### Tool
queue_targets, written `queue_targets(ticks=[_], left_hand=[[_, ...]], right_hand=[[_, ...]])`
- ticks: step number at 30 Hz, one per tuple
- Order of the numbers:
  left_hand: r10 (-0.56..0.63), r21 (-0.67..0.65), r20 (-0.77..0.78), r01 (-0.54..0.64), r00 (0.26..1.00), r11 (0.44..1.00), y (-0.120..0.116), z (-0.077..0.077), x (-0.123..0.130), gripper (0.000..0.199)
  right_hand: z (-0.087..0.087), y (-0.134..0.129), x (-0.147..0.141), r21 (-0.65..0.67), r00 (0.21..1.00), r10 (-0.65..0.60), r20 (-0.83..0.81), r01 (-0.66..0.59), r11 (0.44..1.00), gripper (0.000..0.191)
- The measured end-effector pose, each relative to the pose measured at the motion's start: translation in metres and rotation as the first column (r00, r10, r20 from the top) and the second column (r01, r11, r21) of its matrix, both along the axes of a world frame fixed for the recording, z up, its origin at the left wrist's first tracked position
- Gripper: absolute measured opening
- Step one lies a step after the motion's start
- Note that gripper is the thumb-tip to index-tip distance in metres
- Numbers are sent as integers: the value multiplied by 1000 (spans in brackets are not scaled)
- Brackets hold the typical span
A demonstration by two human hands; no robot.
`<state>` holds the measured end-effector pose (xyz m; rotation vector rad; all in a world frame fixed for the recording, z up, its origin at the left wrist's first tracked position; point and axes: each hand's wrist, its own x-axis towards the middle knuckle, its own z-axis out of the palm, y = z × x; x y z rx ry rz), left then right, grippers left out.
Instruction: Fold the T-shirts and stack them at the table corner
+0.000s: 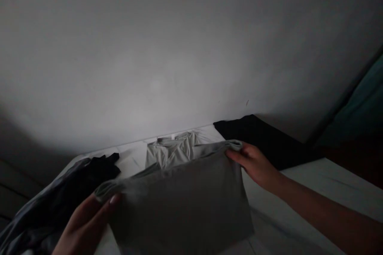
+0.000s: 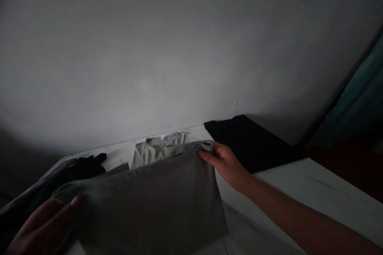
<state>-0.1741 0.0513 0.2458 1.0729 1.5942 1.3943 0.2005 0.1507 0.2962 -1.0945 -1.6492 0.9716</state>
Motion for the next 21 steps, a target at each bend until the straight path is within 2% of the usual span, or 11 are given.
queue_targets(ticks=[2,4,6,8,10,13,15,18,21], left_hand=[[-23,-15,97,25,995,1000,46,12,5,51],[-73,-5,189,75,979,997,94,11,8,57],[-132,14,234,133,963,991,145,-5,7,58],[-150,-6,245,157,958,988,191,-33,5,51],[-124,-83,215,145,969,986,228,-63,3,39],[-89,-194,132,114,987,974,259,-99,1,25],[-82,-220,83,99,993,970,267,-113,0,18],[-49,-223,-15,45,999,974,275,-122,-4,14],[2,-202,-175,-38,985,979,282,-124,-9,17]], right_hand=[[-15,45,-14,-3,999,-14,-52,14,1000,42],[-37,93,-30,6,996,-24,-81,25,1000,41],[-64,141,-45,12,998,-54,-38,55,998,37],[-91,185,-58,20,983,-133,123,132,991,30],[-117,219,-67,31,932,-212,293,213,977,22],[-145,248,-73,34,866,-265,424,277,960,11],[-156,255,-74,53,825,-291,485,305,951,8],[-163,257,-74,91,767,-315,559,321,943,7],[-163,255,-77,116,707,-336,623,341,933,10]])
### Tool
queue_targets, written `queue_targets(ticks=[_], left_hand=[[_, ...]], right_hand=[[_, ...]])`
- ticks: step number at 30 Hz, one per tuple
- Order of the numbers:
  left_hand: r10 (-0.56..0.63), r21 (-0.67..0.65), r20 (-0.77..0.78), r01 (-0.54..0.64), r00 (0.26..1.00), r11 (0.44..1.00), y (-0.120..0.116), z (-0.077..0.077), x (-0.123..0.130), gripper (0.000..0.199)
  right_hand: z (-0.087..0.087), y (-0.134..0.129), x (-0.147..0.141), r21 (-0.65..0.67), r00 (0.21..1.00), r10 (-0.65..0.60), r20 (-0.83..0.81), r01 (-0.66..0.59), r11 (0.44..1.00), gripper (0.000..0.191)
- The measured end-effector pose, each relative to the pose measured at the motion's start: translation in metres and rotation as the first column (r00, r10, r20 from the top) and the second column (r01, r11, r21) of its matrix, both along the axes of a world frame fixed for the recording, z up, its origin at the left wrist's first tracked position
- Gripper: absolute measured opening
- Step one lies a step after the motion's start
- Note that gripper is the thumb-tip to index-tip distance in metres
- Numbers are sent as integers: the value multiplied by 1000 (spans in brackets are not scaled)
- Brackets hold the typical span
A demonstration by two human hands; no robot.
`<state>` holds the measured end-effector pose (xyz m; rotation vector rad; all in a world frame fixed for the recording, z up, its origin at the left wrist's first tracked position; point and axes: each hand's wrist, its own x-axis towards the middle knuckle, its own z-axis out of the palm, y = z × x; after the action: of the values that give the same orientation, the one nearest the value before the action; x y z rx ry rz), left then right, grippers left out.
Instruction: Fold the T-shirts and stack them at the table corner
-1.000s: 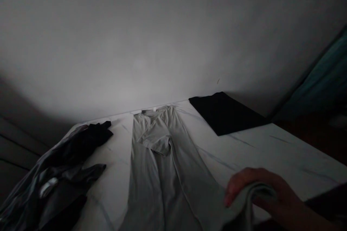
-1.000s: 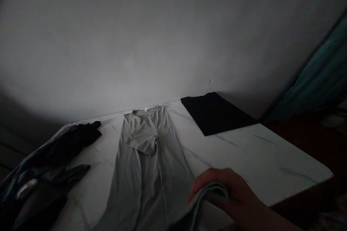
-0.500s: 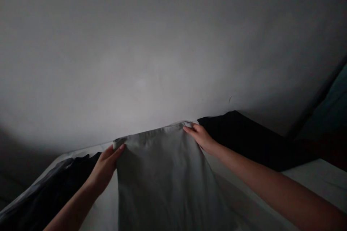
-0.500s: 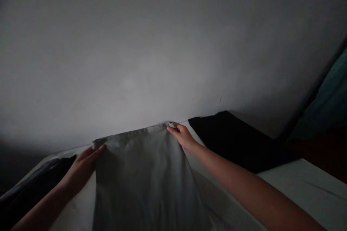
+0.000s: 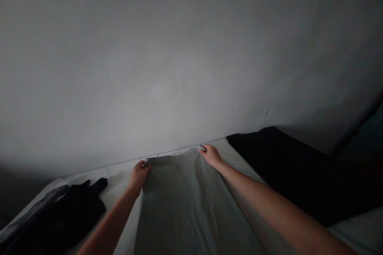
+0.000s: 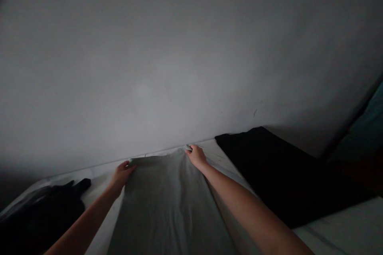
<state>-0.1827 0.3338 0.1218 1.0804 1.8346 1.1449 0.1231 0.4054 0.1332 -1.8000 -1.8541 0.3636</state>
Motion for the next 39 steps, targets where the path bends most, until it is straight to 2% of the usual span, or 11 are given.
queue_targets(ticks=[5,8,11,14,17,20,24,28,32,35,39], left_hand=[[31,40,-366,-18,930,999,-7,12,1,23],[41,77,-761,27,648,997,-27,22,21,31],[19,143,-882,229,471,963,-44,19,58,36],[-79,156,-898,481,433,862,-49,-2,91,45],[-240,39,-890,589,387,808,-46,-20,89,50],[-330,-75,-865,553,378,830,-43,-20,55,49],[-280,-138,-885,366,372,920,-52,1,30,49],[-242,-101,-896,362,371,927,-89,5,72,52],[-303,-71,-880,530,365,845,-142,-17,108,53],[-279,-36,-900,581,334,813,-173,-27,89,52],[-285,-96,-905,502,314,859,-200,-21,45,50]], right_hand=[[14,-18,-11,17,984,-95,149,93,995,29],[22,-41,-24,125,940,-99,326,61,990,39],[17,-69,-41,190,903,120,413,-214,958,42],[2,-86,-53,90,812,398,428,-476,875,49],[-6,-82,-46,-61,779,487,395,-506,860,56],[1,-68,-22,-119,816,435,381,-423,898,59],[17,-72,-9,-101,867,259,425,-239,966,65],[15,-125,-39,-22,894,248,374,-259,966,59],[0,-182,-47,-65,861,398,316,-398,915,54],[0,-201,-17,-61,849,420,320,-424,904,56],[16,-208,26,-96,880,296,371,-281,955,57]])
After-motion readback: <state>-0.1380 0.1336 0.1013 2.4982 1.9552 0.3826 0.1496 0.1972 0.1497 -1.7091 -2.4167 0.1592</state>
